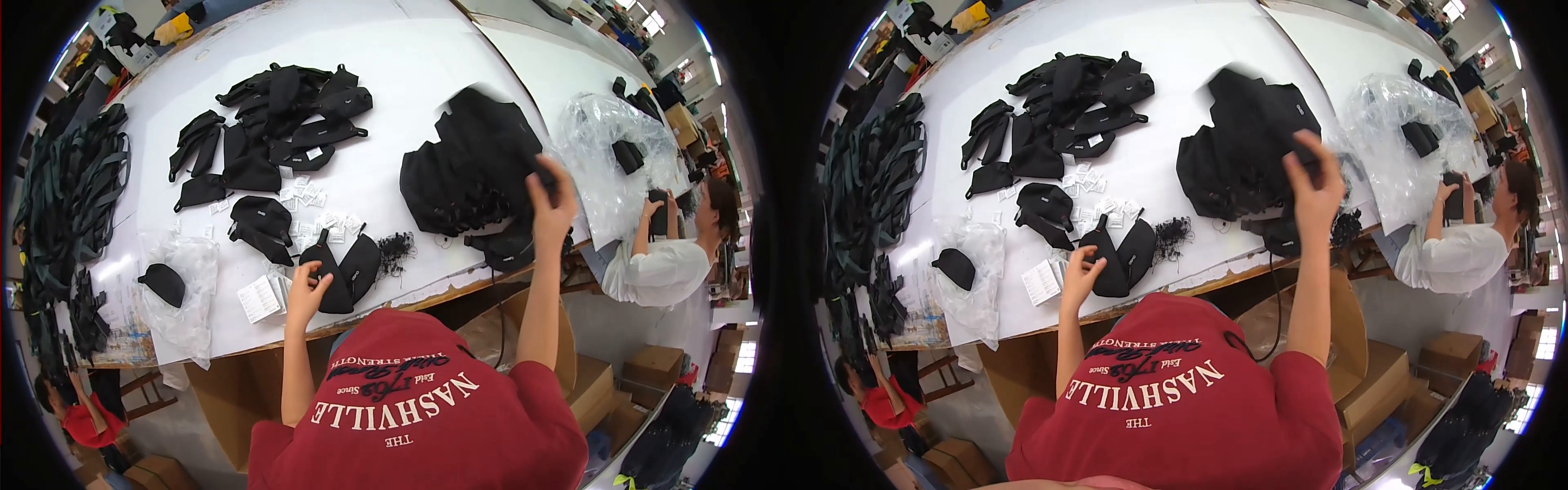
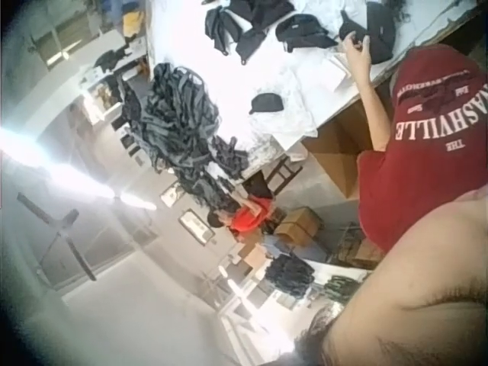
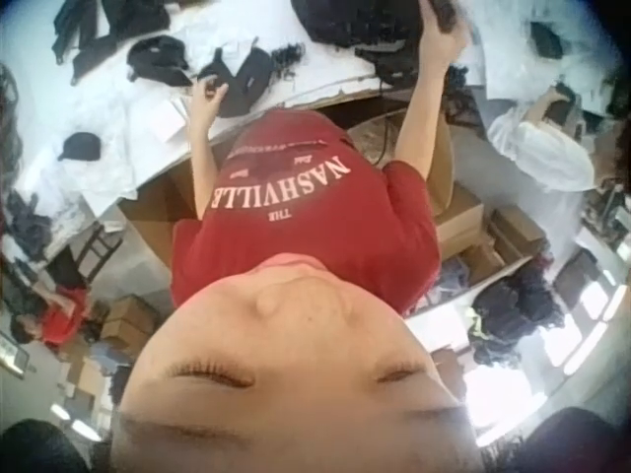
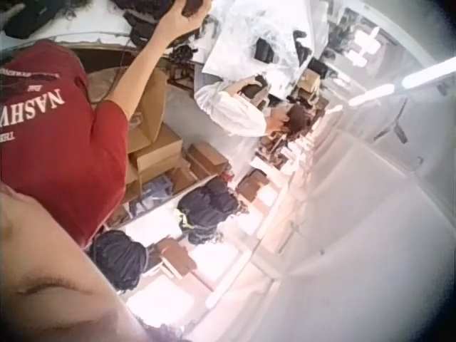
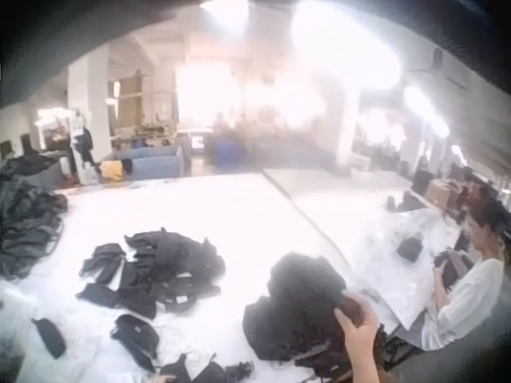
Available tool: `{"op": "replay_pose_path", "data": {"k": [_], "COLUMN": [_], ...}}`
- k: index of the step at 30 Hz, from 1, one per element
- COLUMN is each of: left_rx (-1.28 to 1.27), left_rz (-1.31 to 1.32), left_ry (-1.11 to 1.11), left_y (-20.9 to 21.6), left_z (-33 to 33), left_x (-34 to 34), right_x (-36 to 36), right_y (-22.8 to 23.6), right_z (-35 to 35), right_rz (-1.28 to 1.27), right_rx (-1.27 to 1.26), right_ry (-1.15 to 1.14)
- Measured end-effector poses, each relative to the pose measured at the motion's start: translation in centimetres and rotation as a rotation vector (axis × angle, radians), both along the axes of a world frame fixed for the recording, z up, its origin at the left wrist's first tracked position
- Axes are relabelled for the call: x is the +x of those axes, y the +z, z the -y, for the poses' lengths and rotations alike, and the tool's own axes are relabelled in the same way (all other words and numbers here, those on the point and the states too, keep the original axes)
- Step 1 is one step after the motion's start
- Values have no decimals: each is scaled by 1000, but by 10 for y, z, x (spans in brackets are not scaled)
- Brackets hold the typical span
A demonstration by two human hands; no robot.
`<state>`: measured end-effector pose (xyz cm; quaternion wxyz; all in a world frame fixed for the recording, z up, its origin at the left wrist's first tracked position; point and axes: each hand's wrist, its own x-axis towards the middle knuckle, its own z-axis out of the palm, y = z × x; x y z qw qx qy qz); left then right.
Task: The person is attaching plastic buckles and inserting labels into black fabric pouches at a manufacturing workstation.
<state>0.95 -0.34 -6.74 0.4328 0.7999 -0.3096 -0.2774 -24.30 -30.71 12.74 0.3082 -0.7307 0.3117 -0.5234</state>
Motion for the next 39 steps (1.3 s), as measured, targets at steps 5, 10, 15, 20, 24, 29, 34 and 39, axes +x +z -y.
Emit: {"op": "replay_pose_path", "data": {"k": [5,10,15,20,24,29,34,39], "left_rx": [164,-26,-58,433,505,412,251,176], "left_rz": [209,308,355,536,850,759,749,566], "left_ry": [-14,-76,-212,-492,-516,-405,-306,-213], "left_y": [-22,-8,-17,-16,-29,-43,-49,-31], "left_z": [12,44,85,101,85,60,52,47], "left_x": [-32,-60,-65,-82,-88,-86,-90,-87], "right_x": [6,-9,-11,17,32,43,64,79], "right_y": [-18,-75,-42,-50,-148,-202,-246,-272], "right_z": [93,129,93,-1,-41,-72,-109,-116], "right_rz": [115,-374,-486,-353,-787,-806,-809,-931], "right_rx": [-189,217,-234,163,488,620,174,-172], "right_ry": [-236,109,-226,371,904,978,887,919]}}
